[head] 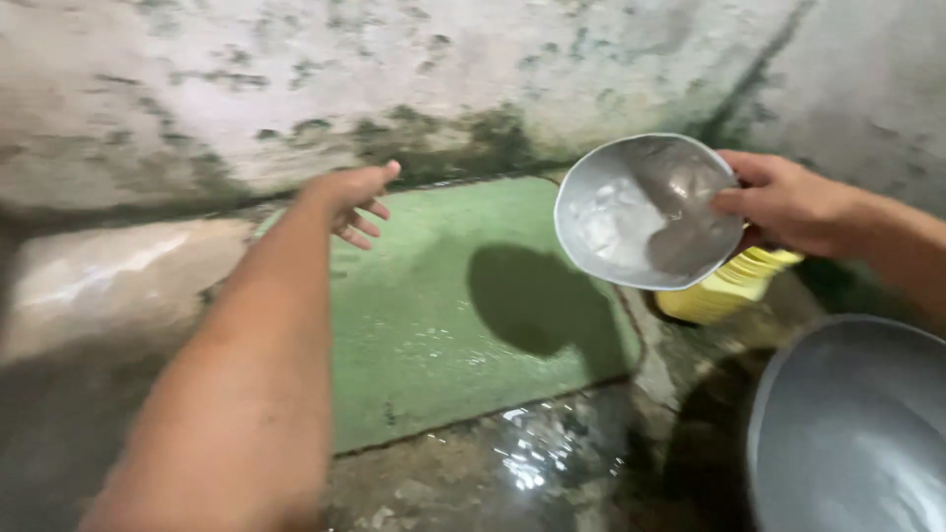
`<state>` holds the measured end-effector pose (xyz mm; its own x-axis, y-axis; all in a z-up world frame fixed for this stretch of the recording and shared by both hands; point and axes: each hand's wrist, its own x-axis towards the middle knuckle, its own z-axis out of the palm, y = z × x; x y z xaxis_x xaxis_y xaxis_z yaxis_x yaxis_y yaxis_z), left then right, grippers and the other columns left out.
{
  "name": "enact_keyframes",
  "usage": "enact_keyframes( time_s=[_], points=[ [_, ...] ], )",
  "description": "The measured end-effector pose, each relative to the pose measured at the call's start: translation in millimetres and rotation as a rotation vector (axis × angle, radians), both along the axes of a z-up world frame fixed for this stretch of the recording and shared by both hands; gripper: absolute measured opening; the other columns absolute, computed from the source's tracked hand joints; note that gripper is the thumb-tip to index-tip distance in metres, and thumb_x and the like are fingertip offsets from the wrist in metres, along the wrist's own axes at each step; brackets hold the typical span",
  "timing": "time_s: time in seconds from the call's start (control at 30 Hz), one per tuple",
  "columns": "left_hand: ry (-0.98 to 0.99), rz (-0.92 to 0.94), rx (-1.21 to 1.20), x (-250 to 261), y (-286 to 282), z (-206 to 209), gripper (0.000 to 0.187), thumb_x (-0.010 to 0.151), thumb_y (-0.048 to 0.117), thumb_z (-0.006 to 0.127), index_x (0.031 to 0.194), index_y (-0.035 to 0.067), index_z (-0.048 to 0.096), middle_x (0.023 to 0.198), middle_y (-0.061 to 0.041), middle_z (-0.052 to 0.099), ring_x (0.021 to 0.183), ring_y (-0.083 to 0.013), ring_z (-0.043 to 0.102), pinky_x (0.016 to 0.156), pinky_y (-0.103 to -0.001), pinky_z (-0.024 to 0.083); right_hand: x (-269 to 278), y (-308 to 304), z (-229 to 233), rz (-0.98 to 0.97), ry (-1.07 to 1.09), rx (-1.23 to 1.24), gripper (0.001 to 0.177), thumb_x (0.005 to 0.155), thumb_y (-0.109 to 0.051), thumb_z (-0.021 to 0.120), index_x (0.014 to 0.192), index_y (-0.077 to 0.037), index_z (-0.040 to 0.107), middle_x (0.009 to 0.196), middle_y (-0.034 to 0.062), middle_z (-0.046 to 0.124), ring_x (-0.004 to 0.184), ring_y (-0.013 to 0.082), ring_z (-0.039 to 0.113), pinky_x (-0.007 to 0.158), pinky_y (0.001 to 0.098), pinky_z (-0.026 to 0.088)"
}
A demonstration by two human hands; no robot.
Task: Washing a small bowl and scrubbing a floor mat under a running tap in a washroom.
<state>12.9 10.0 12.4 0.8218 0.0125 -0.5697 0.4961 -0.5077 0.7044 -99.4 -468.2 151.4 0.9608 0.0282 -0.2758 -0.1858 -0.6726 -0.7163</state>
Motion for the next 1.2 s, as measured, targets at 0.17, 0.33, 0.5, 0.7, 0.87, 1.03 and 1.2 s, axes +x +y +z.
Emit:
enact_keyframes(
  time_s=[0.17, 0.33, 0.5, 0.7, 0.87, 1.03, 1.2],
  points=[
    [-0.001, -0.106, -0.043, -9, -78, 36, 0.080, 0.099, 0.068, 0.041, 0.151, 0.007, 0.043, 0.140, -0.012, 0.060, 0.109, -0.0289, 0.061, 0.089, -0.050, 0.058, -49, -112, 16, -0.201, 0.049, -0.109, 0.053, 0.101, -0.011, 0.054, 0.153, -0.018, 0.053, 0.116, 0.0172, 0.069, 0.090, 0.0265, 0.066, 0.077, 0.0475, 0.057],
    [0.186, -0.461, 0.005, -31, -183, 75, 0.056, 0.100, 0.053, 0.044, 0.120, 0.007, 0.070, 0.113, -0.007, 0.078, 0.100, -0.0215, 0.072, 0.081, -0.042, 0.058, -107, -195, 5, -0.398, 0.181, -0.242, 0.050, 0.103, -0.013, 0.055, 0.152, -0.021, 0.052, 0.119, 0.0156, 0.072, 0.094, 0.0295, 0.071, 0.080, 0.0496, 0.062],
    [0.243, -0.882, -0.064, -47, -294, 84, 0.034, 0.098, 0.039, 0.061, 0.102, 0.006, 0.070, 0.106, -0.013, 0.078, 0.097, -0.0240, 0.072, 0.076, -0.038, 0.058, -158, -247, -48, -0.482, 0.205, -0.252, 0.054, 0.097, -0.003, 0.059, 0.150, -0.014, 0.053, 0.122, 0.0220, 0.072, 0.094, 0.0362, 0.077, 0.072, 0.0500, 0.067],
    [0.308, -1.034, -0.030, -60, -374, 84, 0.032, 0.094, 0.039, 0.064, 0.099, 0.007, 0.069, 0.103, -0.011, 0.079, 0.099, -0.0235, 0.074, 0.080, -0.038, 0.059, -206, -270, -104, -0.532, 0.164, -0.488, 0.076, 0.089, 0.008, 0.053, 0.158, -0.022, 0.045, 0.120, 0.0235, 0.074, 0.081, 0.0381, 0.082, 0.064, 0.0448, 0.065],
    [0.347, -1.066, -0.013, -50, -376, 52, 0.031, 0.092, 0.038, 0.066, 0.103, 0.009, 0.070, 0.106, -0.009, 0.078, 0.100, -0.0233, 0.074, 0.083, -0.040, 0.058, -228, -275, -139, -0.437, 0.130, -0.761, 0.068, 0.095, -0.003, 0.058, 0.159, -0.021, 0.044, 0.112, 0.0253, 0.077, 0.084, 0.0352, 0.080, 0.072, 0.0427, 0.064],
    [0.416, -1.021, 0.045, -38, -354, 28, 0.031, 0.091, 0.036, 0.064, 0.108, 0.010, 0.068, 0.110, -0.006, 0.079, 0.100, -0.0234, 0.072, 0.083, -0.043, 0.057, -228, -262, -158, -0.527, 0.231, -0.669, 0.060, 0.101, -0.004, 0.054, 0.157, -0.020, 0.045, 0.123, 0.0232, 0.072, 0.090, 0.0355, 0.079, 0.078, 0.0451, 0.065],
    [0.420, -0.974, 0.123, -38, -329, 22, 0.032, 0.091, 0.036, 0.063, 0.110, 0.011, 0.068, 0.113, -0.004, 0.077, 0.102, -0.0229, 0.071, 0.084, -0.043, 0.057, -229, -286, -170, -0.677, 0.287, -0.006, 0.065, 0.097, 0.004, 0.051, 0.159, -0.013, 0.038, 0.131, 0.0280, 0.064, 0.102, 0.0427, 0.074, 0.083, 0.0562, 0.065]
  ],
)
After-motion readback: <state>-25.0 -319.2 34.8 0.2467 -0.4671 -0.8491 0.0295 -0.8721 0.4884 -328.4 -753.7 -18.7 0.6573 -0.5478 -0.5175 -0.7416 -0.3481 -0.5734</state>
